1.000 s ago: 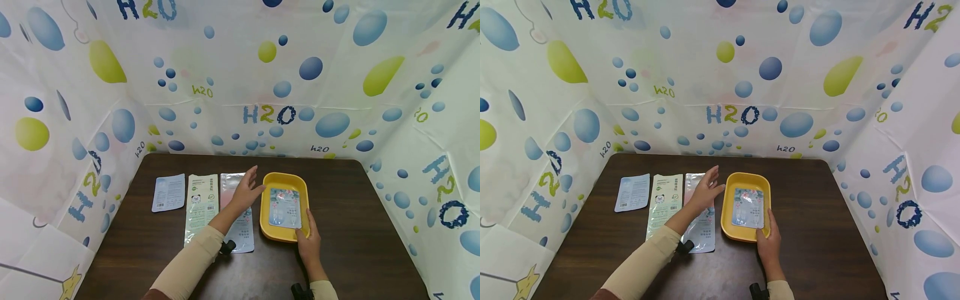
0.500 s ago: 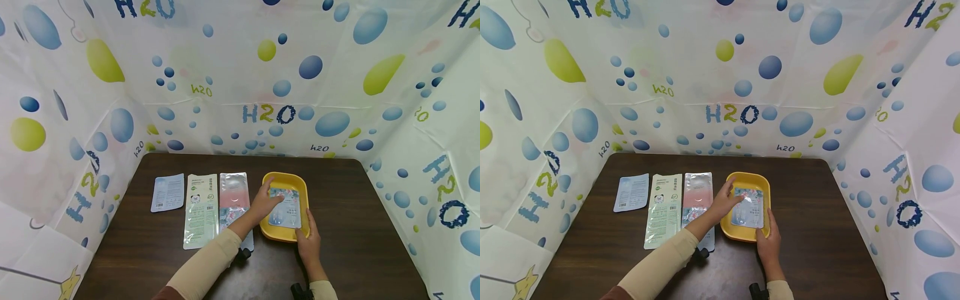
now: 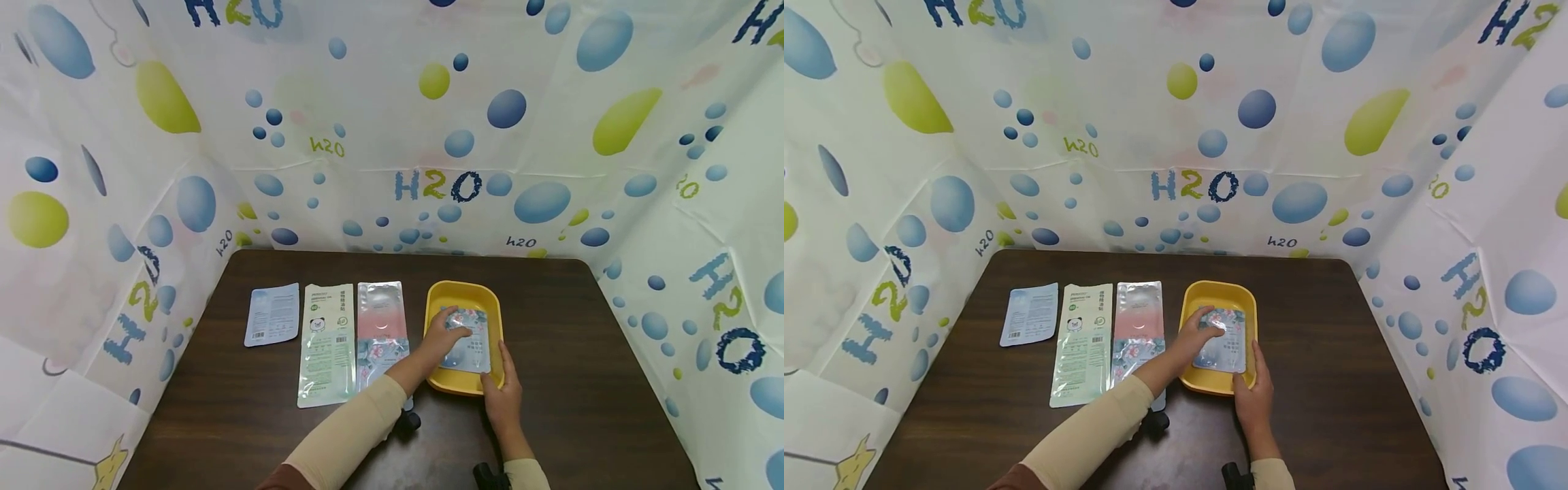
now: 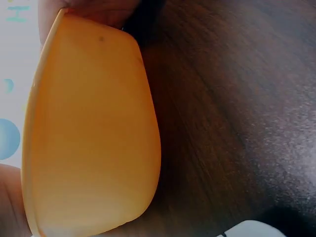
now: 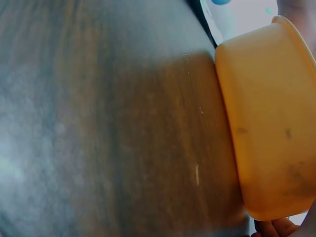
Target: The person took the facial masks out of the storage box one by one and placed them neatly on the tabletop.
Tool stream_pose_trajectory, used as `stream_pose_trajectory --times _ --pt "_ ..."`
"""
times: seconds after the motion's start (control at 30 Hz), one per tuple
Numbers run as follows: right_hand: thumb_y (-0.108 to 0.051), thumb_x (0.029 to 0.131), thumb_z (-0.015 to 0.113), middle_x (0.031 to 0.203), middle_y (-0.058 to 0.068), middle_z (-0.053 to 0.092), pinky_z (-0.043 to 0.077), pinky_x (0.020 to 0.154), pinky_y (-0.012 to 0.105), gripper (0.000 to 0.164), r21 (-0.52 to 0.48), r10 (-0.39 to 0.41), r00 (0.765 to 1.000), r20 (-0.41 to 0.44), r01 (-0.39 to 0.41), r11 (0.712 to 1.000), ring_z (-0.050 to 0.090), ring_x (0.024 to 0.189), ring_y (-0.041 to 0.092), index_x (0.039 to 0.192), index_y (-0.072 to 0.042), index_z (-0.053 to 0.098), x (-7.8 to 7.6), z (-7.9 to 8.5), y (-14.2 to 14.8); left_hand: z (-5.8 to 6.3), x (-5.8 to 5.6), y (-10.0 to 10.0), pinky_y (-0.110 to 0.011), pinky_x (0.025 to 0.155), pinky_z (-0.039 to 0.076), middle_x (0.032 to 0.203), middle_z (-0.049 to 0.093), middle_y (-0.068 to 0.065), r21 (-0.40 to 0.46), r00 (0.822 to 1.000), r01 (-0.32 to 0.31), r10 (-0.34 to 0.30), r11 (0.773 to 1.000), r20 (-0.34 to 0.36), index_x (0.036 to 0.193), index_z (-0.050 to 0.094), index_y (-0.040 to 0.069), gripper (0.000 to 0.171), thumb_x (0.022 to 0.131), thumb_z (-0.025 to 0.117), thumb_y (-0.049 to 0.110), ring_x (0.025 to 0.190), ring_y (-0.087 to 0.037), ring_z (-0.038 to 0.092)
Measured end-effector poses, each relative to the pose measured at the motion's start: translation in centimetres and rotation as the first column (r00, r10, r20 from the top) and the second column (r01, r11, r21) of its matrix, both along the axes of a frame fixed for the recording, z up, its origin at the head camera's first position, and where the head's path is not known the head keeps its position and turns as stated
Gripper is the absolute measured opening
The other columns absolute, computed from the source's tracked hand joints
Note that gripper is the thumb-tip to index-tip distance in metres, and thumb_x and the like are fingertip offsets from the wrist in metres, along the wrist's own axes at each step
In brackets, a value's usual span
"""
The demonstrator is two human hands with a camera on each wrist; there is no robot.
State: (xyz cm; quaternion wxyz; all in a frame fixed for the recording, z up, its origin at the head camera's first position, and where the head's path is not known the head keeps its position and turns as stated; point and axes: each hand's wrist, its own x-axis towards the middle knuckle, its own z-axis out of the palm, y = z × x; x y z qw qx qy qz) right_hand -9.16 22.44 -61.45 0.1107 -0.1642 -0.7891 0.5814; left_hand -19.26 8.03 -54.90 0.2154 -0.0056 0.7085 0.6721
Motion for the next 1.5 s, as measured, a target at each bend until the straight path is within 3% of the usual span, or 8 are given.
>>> stream_pose_trajectory --times 0.23,0.43,0.7,0.93,1.03,1.17,1.33,1.5 --pt "-0.001 0.093 0.057 0.167 0.007 0.033 0.031 0.094 -0.004 0.077 -0.011 0.009 1.0 0.001 -0.009 1.0 0.041 0.146 0.026 0.161 -0.028 0.033 0.0 0.1 0.0 -0.2 -0.4 -0.2 -0.054 0.118 0.038 0.146 0.052 -0.018 0.157 0.996 -0.037 0.023 0.987 0.092 0.149 0.048 0.016 0.061 0.092 0.07 0.026 0.127 -0.031 0.054" --pt "-0.002 0.093 0.058 0.167 0.006 0.033 0.029 0.096 -0.004 0.077 0.006 0.009 1.0 0.009 -0.009 1.0 0.038 0.149 0.025 0.161 -0.028 0.033 0.0 0.1 0.1 -0.2 -0.2 -0.3 -0.057 0.123 0.029 0.157 0.04 -0.019 0.215 0.997 -0.044 0.029 0.976 0.069 0.148 0.049 0.013 0.061 0.091 0.07 0.02 0.144 -0.038 0.038" --pt "-0.001 0.092 0.059 0.167 0.008 0.034 0.032 0.121 0.052 0.077 -0.008 0.01 1.0 0.009 -0.01 1.0 0.034 0.152 0.029 0.16 -0.027 0.035 0.0 0.2 0.0 -0.5 -0.3 -0.4 -0.051 0.116 0.04 0.152 0.043 -0.024 0.294 0.998 -0.047 0.034 0.955 0.05 0.152 0.041 0.007 0.067 0.091 0.068 0.012 0.121 -0.026 0.054" --pt "0.001 0.093 0.059 0.166 0.011 0.034 0.034 0.094 0.0 0.077 -0.023 0.013 1.0 -0.014 -0.014 1.0 0.043 0.144 0.028 0.16 -0.026 0.034 0.2 0.2 0.1 -0.2 -0.7 -0.5 -0.047 0.11 0.048 0.146 0.051 -0.025 0.341 0.997 -0.031 0.003 0.94 0.083 0.15 0.045 0.004 0.061 0.093 0.066 0.011 0.112 -0.026 0.062" --pt "0.0 0.094 0.059 0.166 0.012 0.034 0.034 0.09 -0.002 0.076 -0.016 0.019 1.0 -0.008 -0.019 1.0 0.046 0.142 0.03 0.161 -0.025 0.033 0.2 0.2 0.1 0.1 -0.4 -0.6 -0.045 0.113 0.046 0.149 0.051 -0.019 0.255 0.999 0.026 -0.034 0.967 0.024 0.149 0.049 0.006 0.059 0.093 0.067 0.014 0.113 -0.019 0.059" --pt "-0.001 0.095 0.059 0.166 0.014 0.034 0.035 0.088 -0.003 0.076 -0.019 0.029 1.0 -0.003 -0.029 0.999 0.047 0.14 0.032 0.162 -0.024 0.032 0.2 0.4 0.1 0.4 -0.2 -0.6 -0.046 0.117 0.043 0.15 0.054 -0.013 0.11 0.998 0.05 -0.046 0.993 -0.044 0.147 0.053 0.01 0.057 0.093 0.07 0.016 0.13 -0.026 0.055" --pt "0.0 0.094 0.059 0.165 0.013 0.035 0.036 0.088 -0.001 0.075 -0.017 0.028 0.999 -0.025 -0.028 0.999 0.047 0.14 0.032 0.161 -0.024 0.034 0.2 0.4 0.0 0.5 -0.1 -0.7 -0.048 0.115 0.044 0.152 0.05 -0.014 0.007 0.986 0.079 -0.077 0.997 -0.147 0.146 0.055 0.007 0.055 0.093 0.071 0.015 0.14 -0.034 0.051" --pt "0.0 0.093 0.059 0.165 0.012 0.037 0.036 0.088 -0.002 0.075 -0.005 0.009 1.0 -0.018 -0.009 1.0 0.046 0.142 0.031 0.16 -0.025 0.036 0.1 0.3 0.1 0.9 -0.2 -1.2 -0.046 0.109 0.05 0.15 0.051 -0.014 -0.037 0.969 0.113 -0.118 0.993 -0.215 0.143 0.058 0.006 0.053 0.093 0.072 0.016 0.13 -0.034 0.057"
